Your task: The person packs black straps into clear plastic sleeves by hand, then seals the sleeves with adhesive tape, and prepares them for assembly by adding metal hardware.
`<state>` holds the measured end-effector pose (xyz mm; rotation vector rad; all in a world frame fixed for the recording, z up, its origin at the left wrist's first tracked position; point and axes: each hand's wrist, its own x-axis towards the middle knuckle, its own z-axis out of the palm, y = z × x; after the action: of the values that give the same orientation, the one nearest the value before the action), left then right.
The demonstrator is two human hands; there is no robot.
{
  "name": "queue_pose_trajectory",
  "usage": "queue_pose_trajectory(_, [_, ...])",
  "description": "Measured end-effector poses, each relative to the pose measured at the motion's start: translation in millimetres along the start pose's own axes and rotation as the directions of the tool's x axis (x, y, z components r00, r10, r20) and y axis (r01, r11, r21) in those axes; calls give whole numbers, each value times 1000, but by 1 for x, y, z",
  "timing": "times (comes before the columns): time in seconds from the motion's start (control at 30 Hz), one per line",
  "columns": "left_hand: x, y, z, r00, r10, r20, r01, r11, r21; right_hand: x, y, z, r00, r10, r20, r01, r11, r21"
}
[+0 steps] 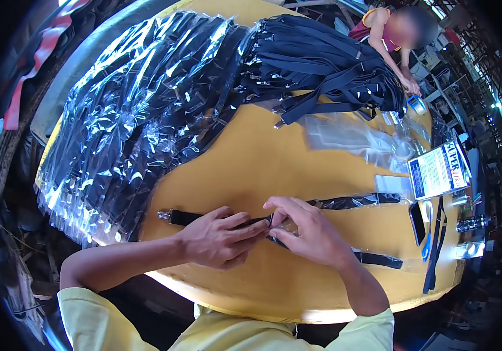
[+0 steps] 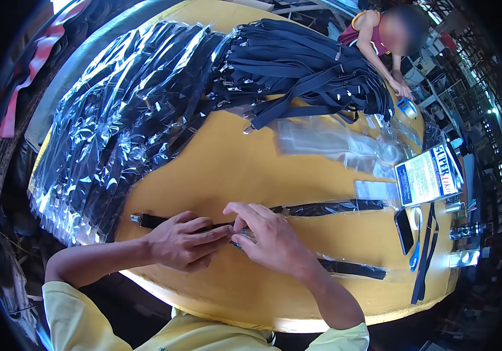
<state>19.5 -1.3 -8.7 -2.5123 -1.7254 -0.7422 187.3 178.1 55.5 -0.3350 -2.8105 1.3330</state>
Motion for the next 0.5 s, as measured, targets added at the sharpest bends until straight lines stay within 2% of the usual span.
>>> queue_pose_trajectory(0.2, [-1,-1,1,1000,10,-2,-10,1000,15,2,1,1,1000,6,20,-4,998,-62])
queue_pose_trajectory(0.5, [-1,-1,1,1000,7,-8,-6,1000,15,2,8,2,999,-32,8,32,998,-51])
